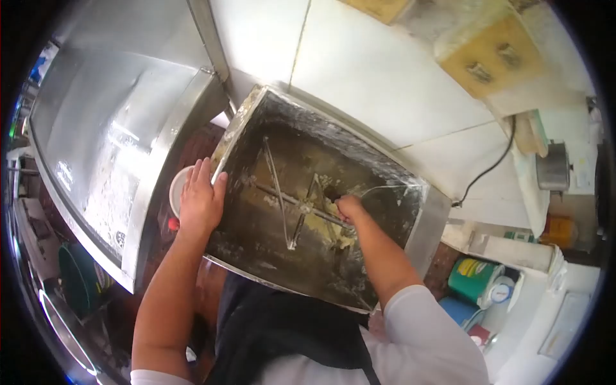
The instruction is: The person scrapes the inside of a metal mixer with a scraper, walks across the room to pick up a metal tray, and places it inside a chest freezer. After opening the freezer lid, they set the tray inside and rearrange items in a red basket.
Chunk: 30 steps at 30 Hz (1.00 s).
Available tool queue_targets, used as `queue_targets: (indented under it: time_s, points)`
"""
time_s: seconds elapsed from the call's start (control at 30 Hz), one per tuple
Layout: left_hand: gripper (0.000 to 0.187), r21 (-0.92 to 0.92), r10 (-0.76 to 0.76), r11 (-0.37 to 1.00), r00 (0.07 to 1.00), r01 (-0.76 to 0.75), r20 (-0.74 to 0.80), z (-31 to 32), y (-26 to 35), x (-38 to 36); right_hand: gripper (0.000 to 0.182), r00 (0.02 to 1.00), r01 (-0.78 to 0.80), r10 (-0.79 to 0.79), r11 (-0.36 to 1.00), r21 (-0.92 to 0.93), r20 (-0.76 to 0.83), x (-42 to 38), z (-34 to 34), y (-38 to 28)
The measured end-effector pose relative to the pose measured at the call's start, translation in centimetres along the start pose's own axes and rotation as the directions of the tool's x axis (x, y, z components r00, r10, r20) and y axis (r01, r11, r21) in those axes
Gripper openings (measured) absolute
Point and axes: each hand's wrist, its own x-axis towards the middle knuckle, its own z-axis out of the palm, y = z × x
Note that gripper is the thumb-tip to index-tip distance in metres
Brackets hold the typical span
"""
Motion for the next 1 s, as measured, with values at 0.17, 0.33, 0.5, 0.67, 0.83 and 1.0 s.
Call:
queue_targets:
  time_s: [0.17, 0.33, 0.5, 0.67, 0.83, 1.0]
  points:
    - [0.054, -0.020, 0.015, 1.000, 1.000, -0.014, 0.015, -0.2, 0.2, 0.2, 0.029, 0.983, -0.131, 0.153, 0.971, 0.201, -0.097, -1.0, 2.0, -3.1]
    - [0.052, -0.080, 0.009, 0.997, 0.999, -0.007, 0.032, -0.2, 0.3, 0.4, 0.030, 0.996, -0.092, 0.091, 0.988, 0.128, 0.008, 3.3, 2.5, -1.5]
    - [0.051, -0.091, 0.018, 0.996, 0.999, -0.014, 0.045, -0.4, 0.3, 0.4, 0.038, 0.999, -0.009, 0.014, 0.996, 0.093, -0.051, 2.3, 1.2, -4.0]
    - [0.051, -0.110, 0.009, 0.994, 0.999, -0.003, 0.047, -0.6, 0.4, 0.1, 0.054, 0.923, 0.302, -0.316, 0.948, -0.098, -0.218, 0.8, 0.5, -0.1]
    - [0.051, -0.103, 0.007, 0.995, 0.999, -0.002, 0.050, -0.5, 0.4, 0.4, 0.053, 0.930, 0.091, -0.228, 0.903, -0.420, -0.289, -6.7, 0.5, -3.0]
    - [0.051, -0.109, 0.017, 0.994, 0.999, -0.013, 0.034, -0.5, 0.4, 0.2, 0.050, 0.952, 0.032, -0.165, 0.891, -0.453, -0.257, -7.1, 2.5, -6.1]
